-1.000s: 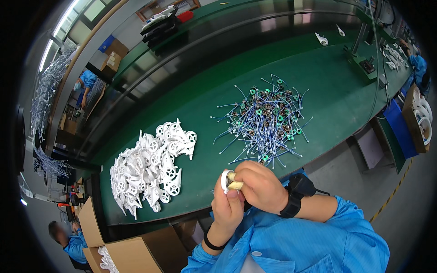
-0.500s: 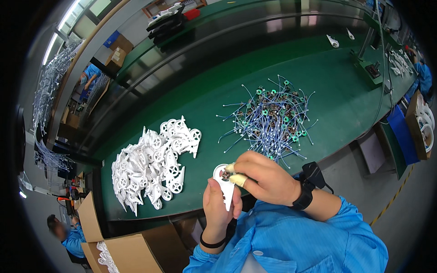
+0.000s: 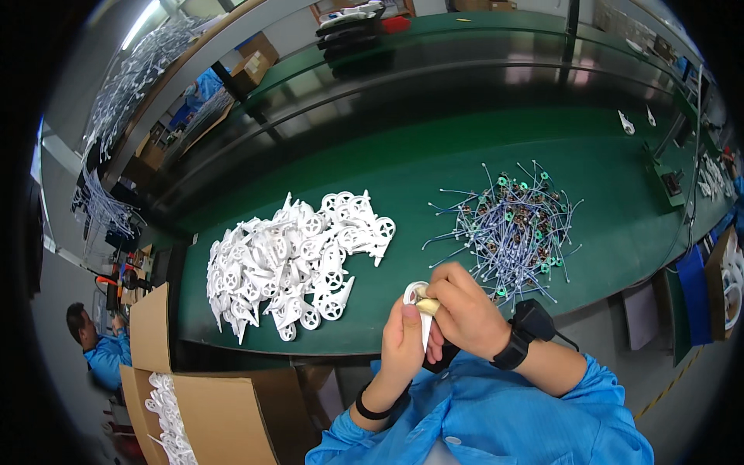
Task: Manually assemble small white plastic components with electrical wiring pins on a factory production line.
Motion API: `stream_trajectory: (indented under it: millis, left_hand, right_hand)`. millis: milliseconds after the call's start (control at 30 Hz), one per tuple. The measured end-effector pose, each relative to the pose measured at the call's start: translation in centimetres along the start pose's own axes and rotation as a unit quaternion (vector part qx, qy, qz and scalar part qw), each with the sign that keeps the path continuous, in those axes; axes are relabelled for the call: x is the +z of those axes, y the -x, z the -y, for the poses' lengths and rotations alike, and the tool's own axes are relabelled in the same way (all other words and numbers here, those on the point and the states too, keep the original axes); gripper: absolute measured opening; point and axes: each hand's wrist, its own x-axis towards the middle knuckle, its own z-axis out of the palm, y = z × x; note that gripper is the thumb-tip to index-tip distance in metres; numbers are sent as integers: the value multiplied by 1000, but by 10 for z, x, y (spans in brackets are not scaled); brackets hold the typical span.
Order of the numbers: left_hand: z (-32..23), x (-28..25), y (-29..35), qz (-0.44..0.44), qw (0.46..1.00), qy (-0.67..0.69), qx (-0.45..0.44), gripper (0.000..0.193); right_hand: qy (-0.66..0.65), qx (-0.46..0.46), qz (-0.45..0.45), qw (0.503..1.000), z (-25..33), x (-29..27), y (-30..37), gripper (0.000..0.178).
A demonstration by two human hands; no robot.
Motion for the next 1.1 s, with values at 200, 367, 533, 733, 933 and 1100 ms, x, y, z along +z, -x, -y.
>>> stream_trajectory:
  millis: [200, 367, 533, 733, 933, 1100]
  left_hand:
    - [-6, -36, -11, -36, 986, 119, -112, 54]
    - [1, -93, -13, -265, 846, -459, 56, 44]
    - [11, -112, -2, -241, 760, -603, 28, 44]
    - [12, -99, -2, -160, 756, -635, 24, 36]
    - [3, -71, -1, -101, 764, -637, 29, 31]
    - [2, -59, -9, -161, 767, -621, -22, 24]
  right_hand:
    - [-68, 126, 90, 986, -32, 1, -55, 25]
    - [-29, 129, -136, 982, -41, -56, -113, 41]
    - [-71, 102, -280, 952, -63, -126, -66, 24]
    - [-56, 200, -310, 928, -115, -183, 31, 20]
    - [95, 306, -204, 925, -110, -188, 73, 17]
    - [129, 232, -87, 960, -104, -178, 87, 22]
